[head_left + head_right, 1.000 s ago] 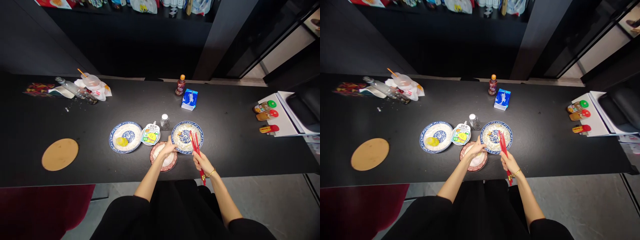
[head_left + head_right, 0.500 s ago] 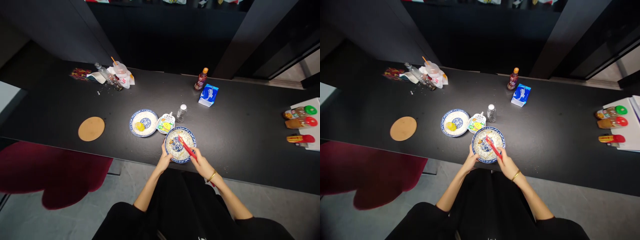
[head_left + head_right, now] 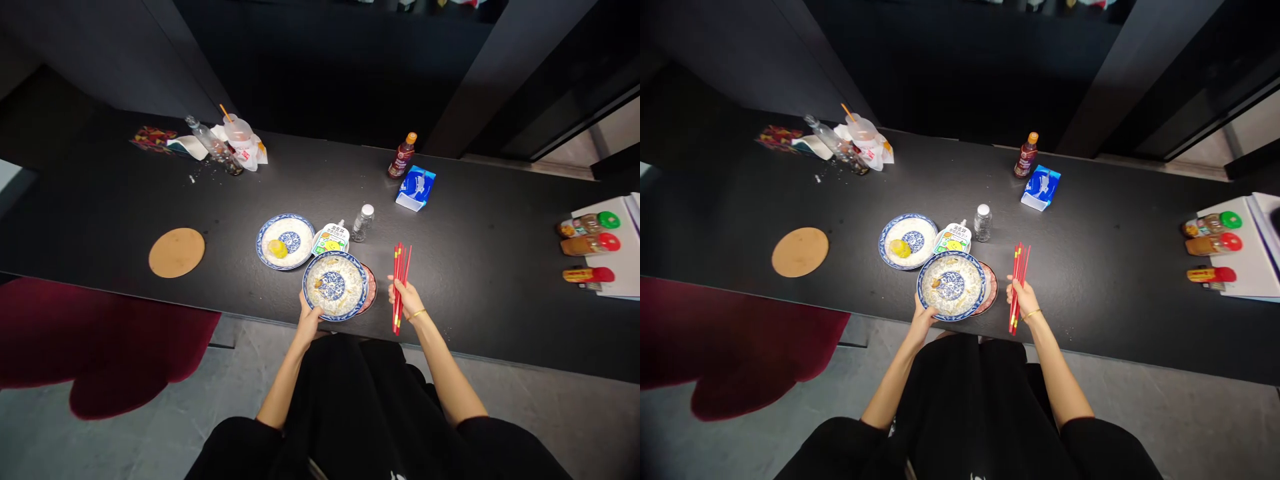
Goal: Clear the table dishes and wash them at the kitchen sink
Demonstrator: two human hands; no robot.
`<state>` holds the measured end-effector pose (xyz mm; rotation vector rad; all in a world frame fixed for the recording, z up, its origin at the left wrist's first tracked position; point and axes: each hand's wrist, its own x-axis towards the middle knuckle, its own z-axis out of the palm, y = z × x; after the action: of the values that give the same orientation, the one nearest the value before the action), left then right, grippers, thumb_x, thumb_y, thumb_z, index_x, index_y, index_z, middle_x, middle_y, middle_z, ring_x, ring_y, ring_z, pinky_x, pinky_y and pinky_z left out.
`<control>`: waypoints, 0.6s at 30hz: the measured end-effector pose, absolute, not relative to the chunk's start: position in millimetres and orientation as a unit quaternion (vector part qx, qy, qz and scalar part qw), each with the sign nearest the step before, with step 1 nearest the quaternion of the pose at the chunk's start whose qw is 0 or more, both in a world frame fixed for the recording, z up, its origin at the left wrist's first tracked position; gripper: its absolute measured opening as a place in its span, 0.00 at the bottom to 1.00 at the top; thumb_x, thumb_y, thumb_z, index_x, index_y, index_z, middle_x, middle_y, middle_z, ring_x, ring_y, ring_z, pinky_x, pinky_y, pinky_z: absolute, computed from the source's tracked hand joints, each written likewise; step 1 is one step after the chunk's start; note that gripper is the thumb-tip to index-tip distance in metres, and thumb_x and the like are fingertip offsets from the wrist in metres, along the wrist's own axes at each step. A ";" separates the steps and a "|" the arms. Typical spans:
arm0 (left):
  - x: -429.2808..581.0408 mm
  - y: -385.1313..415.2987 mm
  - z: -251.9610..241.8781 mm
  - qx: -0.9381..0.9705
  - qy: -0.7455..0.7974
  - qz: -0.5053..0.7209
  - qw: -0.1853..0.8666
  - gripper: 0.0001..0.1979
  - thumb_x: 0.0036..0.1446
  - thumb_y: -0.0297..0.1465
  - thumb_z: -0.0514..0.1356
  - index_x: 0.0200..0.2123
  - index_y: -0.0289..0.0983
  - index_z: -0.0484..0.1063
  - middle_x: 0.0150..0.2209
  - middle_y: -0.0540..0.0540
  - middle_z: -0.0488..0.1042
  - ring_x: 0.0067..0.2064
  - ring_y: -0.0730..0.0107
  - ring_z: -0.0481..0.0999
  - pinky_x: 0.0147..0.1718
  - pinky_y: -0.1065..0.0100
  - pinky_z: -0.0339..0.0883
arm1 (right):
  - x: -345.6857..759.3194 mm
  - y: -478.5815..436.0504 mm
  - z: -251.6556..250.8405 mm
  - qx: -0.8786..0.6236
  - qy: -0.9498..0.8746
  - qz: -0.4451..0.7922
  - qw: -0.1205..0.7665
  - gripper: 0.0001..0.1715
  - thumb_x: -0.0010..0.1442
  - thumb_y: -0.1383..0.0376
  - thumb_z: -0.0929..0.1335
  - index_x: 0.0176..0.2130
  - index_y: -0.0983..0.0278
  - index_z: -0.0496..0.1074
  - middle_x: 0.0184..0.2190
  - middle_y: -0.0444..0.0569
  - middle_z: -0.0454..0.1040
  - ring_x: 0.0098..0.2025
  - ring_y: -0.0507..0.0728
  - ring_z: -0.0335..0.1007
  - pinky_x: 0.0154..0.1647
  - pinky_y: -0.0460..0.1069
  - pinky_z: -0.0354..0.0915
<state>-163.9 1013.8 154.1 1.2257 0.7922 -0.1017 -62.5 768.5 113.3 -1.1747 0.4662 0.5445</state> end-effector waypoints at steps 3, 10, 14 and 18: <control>-162.9 1013.2 147.6 0.561 0.359 -0.051 0.744 0.41 0.38 0.28 0.58 0.59 0.44 0.50 0.59 0.41 0.62 0.50 0.58 0.71 0.32 0.66 0.74 | -44.3 755.7 75.8 -0.596 0.274 0.211 0.725 0.17 0.50 0.57 0.72 0.35 0.65 0.68 0.19 0.41 0.69 0.17 0.46 0.59 0.17 0.42 0.60; -157.8 1003.5 143.6 0.565 0.345 -0.061 0.747 0.40 0.39 0.28 0.58 0.59 0.43 0.49 0.58 0.41 0.62 0.49 0.58 0.71 0.32 0.66 0.73 | -32.2 755.8 40.9 -0.628 0.336 0.170 0.681 0.13 0.49 0.60 0.72 0.29 0.64 0.67 0.19 0.41 0.71 0.19 0.47 0.66 0.23 0.43 0.67; -156.9 1000.3 146.0 0.562 0.340 -0.070 0.751 0.41 0.40 0.27 0.57 0.60 0.44 0.48 0.59 0.41 0.61 0.50 0.58 0.70 0.34 0.65 0.74 | -33.5 756.3 36.1 -0.677 0.310 0.154 0.650 0.16 0.51 0.54 0.70 0.27 0.64 0.66 0.18 0.40 0.69 0.20 0.48 0.65 0.23 0.44 0.65; -155.9 999.7 146.0 0.557 0.339 -0.076 0.755 0.41 0.40 0.28 0.57 0.60 0.44 0.47 0.59 0.41 0.61 0.51 0.57 0.70 0.36 0.61 0.75 | -31.7 753.1 36.5 -0.716 0.305 0.150 0.610 0.16 0.54 0.53 0.66 0.30 0.64 0.67 0.21 0.44 0.72 0.25 0.50 0.69 0.28 0.45 0.66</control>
<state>-155.9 999.7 146.0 1.2146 0.7393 -0.1654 -31.7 753.1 36.5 -1.6540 0.7043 0.3458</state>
